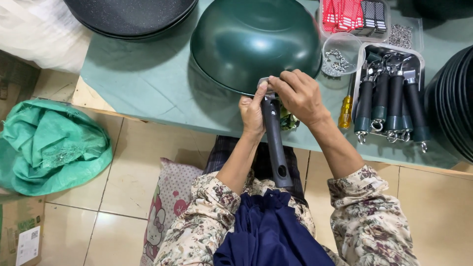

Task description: Assembling handles onto woks using a screwdriver and screws.

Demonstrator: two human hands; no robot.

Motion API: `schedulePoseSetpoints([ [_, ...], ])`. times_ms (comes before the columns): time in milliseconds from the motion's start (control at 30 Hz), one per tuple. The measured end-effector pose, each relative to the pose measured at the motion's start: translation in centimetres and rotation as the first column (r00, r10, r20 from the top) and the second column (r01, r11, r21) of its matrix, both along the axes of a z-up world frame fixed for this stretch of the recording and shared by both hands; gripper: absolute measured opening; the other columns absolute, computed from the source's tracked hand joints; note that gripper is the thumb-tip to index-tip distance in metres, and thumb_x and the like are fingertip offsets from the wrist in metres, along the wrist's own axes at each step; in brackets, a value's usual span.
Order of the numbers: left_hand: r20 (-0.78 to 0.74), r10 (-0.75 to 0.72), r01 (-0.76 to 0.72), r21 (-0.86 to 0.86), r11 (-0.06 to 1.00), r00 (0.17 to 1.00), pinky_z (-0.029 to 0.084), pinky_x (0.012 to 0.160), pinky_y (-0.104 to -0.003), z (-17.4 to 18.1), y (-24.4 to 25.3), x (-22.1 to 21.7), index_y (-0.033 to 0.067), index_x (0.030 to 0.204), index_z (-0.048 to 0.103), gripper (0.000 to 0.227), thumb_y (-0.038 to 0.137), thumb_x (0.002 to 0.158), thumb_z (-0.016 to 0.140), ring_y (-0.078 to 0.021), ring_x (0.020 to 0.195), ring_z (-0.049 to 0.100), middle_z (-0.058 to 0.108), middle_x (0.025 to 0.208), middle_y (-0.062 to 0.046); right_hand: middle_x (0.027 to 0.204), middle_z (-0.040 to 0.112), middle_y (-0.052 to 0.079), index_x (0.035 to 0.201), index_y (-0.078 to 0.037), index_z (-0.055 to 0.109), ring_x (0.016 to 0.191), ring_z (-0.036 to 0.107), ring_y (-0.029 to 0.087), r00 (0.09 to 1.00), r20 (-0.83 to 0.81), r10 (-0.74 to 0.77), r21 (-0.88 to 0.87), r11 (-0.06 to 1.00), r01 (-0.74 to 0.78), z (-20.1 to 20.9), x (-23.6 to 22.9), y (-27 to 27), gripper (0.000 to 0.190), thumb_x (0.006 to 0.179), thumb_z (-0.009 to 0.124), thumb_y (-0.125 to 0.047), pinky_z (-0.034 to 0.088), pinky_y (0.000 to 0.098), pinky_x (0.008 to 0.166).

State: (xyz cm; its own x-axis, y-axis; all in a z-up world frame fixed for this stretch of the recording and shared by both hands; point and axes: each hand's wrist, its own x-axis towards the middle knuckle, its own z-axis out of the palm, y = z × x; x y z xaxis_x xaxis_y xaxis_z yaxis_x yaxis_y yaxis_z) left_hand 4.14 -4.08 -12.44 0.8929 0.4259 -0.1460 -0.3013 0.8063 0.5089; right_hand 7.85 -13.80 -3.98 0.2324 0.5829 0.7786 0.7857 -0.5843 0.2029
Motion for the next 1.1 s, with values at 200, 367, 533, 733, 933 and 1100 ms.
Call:
schedulePoseSetpoints([
  [200,-0.044,-0.023,0.022,-0.023,0.999,0.999,0.062,0.057,-0.027,-2.7,-0.3,0.6,0.0002,0.099,0.076,0.008,0.005,0.092,0.074,-0.0180,0.068,0.076,0.075,0.079,-0.015,0.092,0.054,0.007,0.108,-0.010,0.067,0.065,0.052,0.019,0.996,0.010,0.087,-0.068,0.994,-0.086,1.3,0.6,-0.6,0.013,0.105,0.070,-0.022,0.049,0.0315,0.055],
  [367,-0.062,-0.021,0.020,-0.006,1.000,0.998,0.062,0.054,-0.025,-3.0,-0.1,0.3,0.0024,0.096,0.075,0.006,0.005,0.091,0.076,-0.0167,0.065,0.075,0.075,0.076,-0.015,0.094,0.053,0.009,0.113,-0.006,0.067,0.066,0.052,0.020,0.993,0.010,0.119,-0.098,0.988,-0.118,1.7,0.5,-0.9,0.020,0.103,0.073,-0.022,0.052,0.0325,0.058],
  [533,-0.094,-0.021,0.021,-0.003,1.000,0.995,0.061,0.049,-0.023,-3.1,-0.1,0.6,0.0029,0.099,0.076,0.011,0.006,0.089,0.077,-0.0157,0.060,0.074,0.073,0.074,-0.012,0.091,0.051,0.008,0.125,-0.007,0.072,0.062,0.050,0.021,0.986,-0.046,0.159,-0.026,0.987,-0.160,1.2,0.6,-0.8,0.023,0.105,0.063,-0.014,0.050,0.0333,0.056],
  [733,-0.114,-0.022,0.021,-0.003,1.000,0.993,0.061,0.051,-0.021,-1.8,-0.2,-0.2,0.0046,0.102,0.075,0.012,0.007,0.090,0.076,-0.0133,0.062,0.073,0.073,0.077,-0.010,0.090,0.051,0.008,0.121,-0.012,0.077,0.062,0.048,0.021,0.979,-0.063,0.196,-0.002,0.981,-0.196,1.5,0.6,-1.0,0.024,0.106,0.059,-0.009,0.050,0.0344,0.055],
  [933,-0.147,-0.023,0.023,0.000,1.000,0.989,0.060,0.048,-0.021,-1.6,-0.2,-0.1,0.0066,0.103,0.075,0.015,0.008,0.088,0.078,-0.0129,0.060,0.073,0.074,0.079,-0.008,0.090,0.056,0.008,0.113,-0.007,0.077,0.058,0.045,0.020,0.958,-0.120,0.262,0.173,0.955,-0.240,0.8,0.3,-0.9,0.016,0.100,0.068,-0.005,0.050,0.0339,0.053],
  [1100,-0.159,-0.004,0.005,0.003,1.000,0.987,0.061,0.050,-0.023,-6.6,-1.0,0.8,0.0063,0.105,0.075,0.017,0.007,0.088,0.079,-0.0133,0.061,0.073,0.075,0.081,-0.009,0.090,0.060,0.006,0.105,-0.006,0.073,0.058,0.047,0.015,0.972,-0.103,0.212,0.204,0.961,-0.187,0.1,0.1,-0.7,0.012,0.094,0.072,0.000,0.048,0.0301,0.049],
])
